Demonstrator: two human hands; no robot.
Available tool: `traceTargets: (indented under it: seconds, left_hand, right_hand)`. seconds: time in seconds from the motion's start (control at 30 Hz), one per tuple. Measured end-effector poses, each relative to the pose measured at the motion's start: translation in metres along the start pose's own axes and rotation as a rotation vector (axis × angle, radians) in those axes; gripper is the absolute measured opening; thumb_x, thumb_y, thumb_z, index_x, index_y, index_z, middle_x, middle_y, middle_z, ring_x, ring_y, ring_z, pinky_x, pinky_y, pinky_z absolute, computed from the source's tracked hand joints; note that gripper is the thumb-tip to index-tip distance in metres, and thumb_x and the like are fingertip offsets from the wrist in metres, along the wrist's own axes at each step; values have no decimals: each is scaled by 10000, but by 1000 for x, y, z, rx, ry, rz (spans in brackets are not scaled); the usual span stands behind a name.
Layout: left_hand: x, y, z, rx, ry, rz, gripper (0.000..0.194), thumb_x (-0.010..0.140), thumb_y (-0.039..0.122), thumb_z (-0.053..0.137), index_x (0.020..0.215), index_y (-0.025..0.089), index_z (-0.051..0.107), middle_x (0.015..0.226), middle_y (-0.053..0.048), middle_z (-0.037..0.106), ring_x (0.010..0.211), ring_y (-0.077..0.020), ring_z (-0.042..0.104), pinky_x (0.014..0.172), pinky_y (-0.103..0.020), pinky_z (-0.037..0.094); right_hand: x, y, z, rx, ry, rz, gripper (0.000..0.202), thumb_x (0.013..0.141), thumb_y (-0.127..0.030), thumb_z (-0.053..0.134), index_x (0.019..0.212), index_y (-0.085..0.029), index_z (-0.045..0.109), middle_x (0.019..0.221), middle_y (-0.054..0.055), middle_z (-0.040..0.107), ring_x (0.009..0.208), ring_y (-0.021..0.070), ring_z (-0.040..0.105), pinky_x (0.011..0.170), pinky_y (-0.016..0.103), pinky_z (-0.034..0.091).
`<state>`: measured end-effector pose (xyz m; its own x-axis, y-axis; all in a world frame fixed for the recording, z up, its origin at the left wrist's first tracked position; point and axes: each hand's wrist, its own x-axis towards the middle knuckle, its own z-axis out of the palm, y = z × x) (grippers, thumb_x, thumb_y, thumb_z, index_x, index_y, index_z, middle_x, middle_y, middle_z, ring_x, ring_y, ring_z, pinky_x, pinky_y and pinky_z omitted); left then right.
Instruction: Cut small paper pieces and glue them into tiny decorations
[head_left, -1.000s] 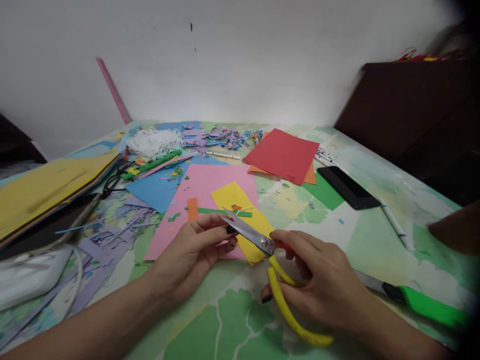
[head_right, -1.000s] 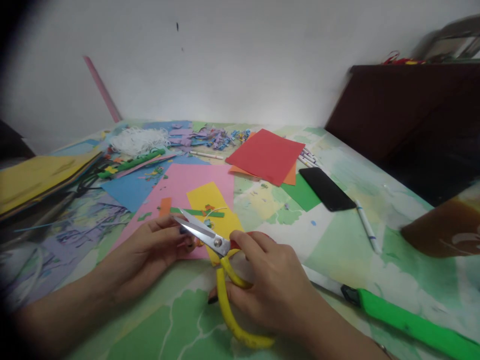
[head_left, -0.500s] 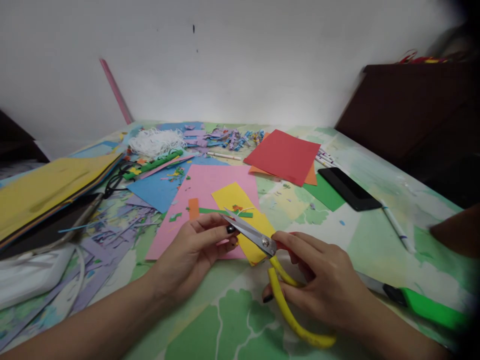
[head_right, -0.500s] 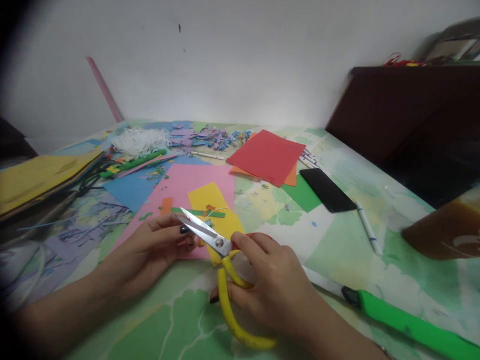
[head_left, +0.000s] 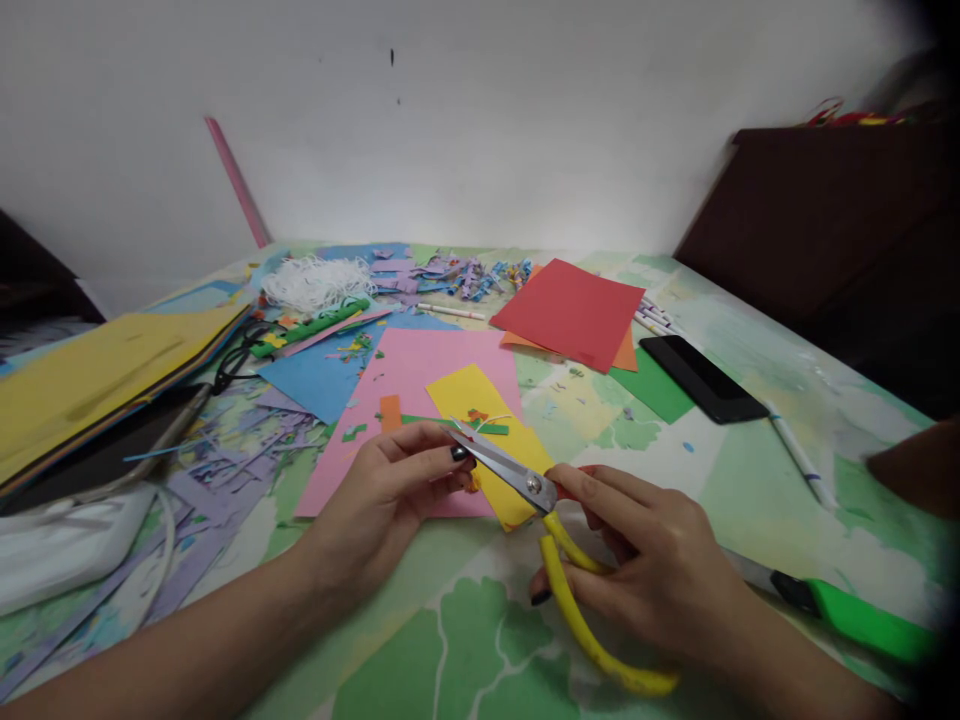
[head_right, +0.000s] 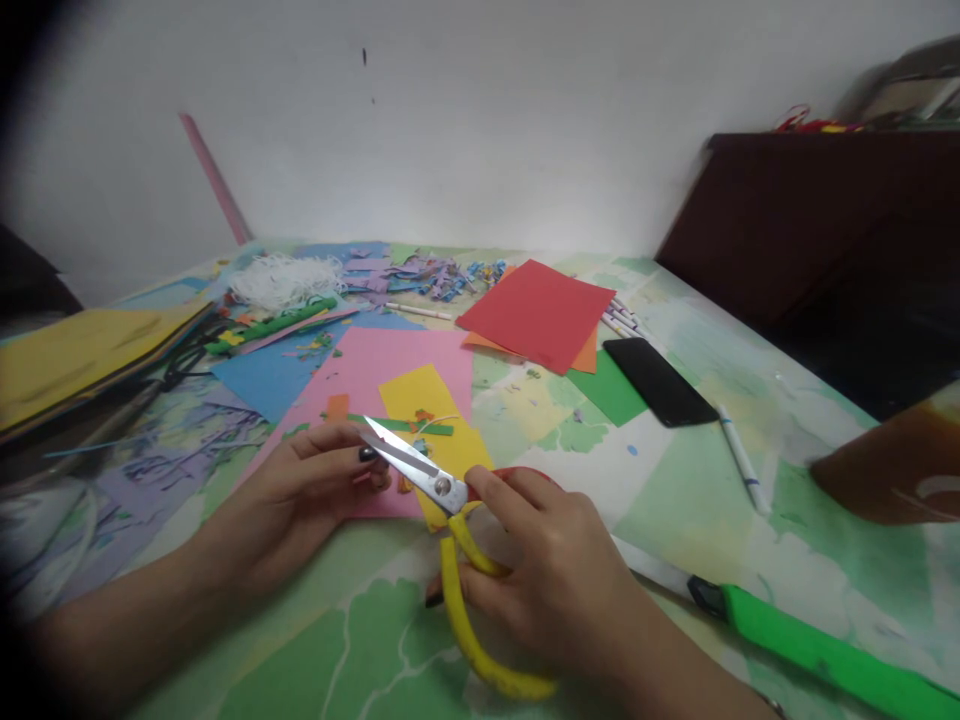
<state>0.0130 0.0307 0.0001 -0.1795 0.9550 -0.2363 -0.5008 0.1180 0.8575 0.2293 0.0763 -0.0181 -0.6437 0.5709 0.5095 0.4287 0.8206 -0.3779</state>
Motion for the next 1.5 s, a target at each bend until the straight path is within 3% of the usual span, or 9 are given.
traceTargets:
  seconds: [0.3,0.47,0.77,0.9,1.07,1.27,1.5]
  left_hand:
    - [0,2,1,22,-7,39,82,638,117,753,715,145,741,672,-19,691,624,-131,647,633,-214,520]
    - [0,3,0,24,-13,47,90,641,92,754,715,142,742,668,-19,695,618,-122,646,643,-212,515]
    - [4,3,-3,76,-4,60,87,638,102,754,717,138,754,665,-21,695,620,-109,621,623,-195,481]
    - [5,3,-6,82,31,37,102,599,113,775,697,124,749,673,-34,697,627,-118,613,631,-208,478]
    - [8,2,-7,106,35,25,130,588,110,780,713,129,749,683,-29,686,629,-106,590,618,-197,458]
    - [8,4,-7,154,61,54,101,600,109,765,698,131,755,650,-25,677,575,-87,558,570,-181,443]
    - [7,5,-6,-1,-15,8,110,644,171,774,739,124,744,728,-54,722,683,-147,665,697,-238,523]
  right_hand:
    - [1,-1,-3,-5,-18,2,499,689,-352,768,1094,-73,687,916,145,709,729,231,682,595,323,580]
    - [3,-1,-3,-15,-8,-18,468,701,-352,758,1091,-101,690,913,129,714,632,182,648,493,270,531]
    - [2,1,-4,-13,-43,5,486,684,-328,781,1111,-127,669,922,106,697,669,170,634,450,228,468]
    - [0,3,-3,-12,-45,7,439,705,-302,758,1105,-145,668,929,98,697,611,150,606,486,245,482]
    - [0,4,-4,-24,-43,-1,455,721,-337,748,1125,-145,660,919,90,693,533,121,546,419,231,421]
    - [3,2,-7,-9,7,128,499,717,-434,734,1120,-147,667,789,63,662,496,117,497,419,241,412]
    - [4,0,-6,7,-4,180,581,660,-475,784,1117,-136,670,741,40,636,488,110,473,453,249,411]
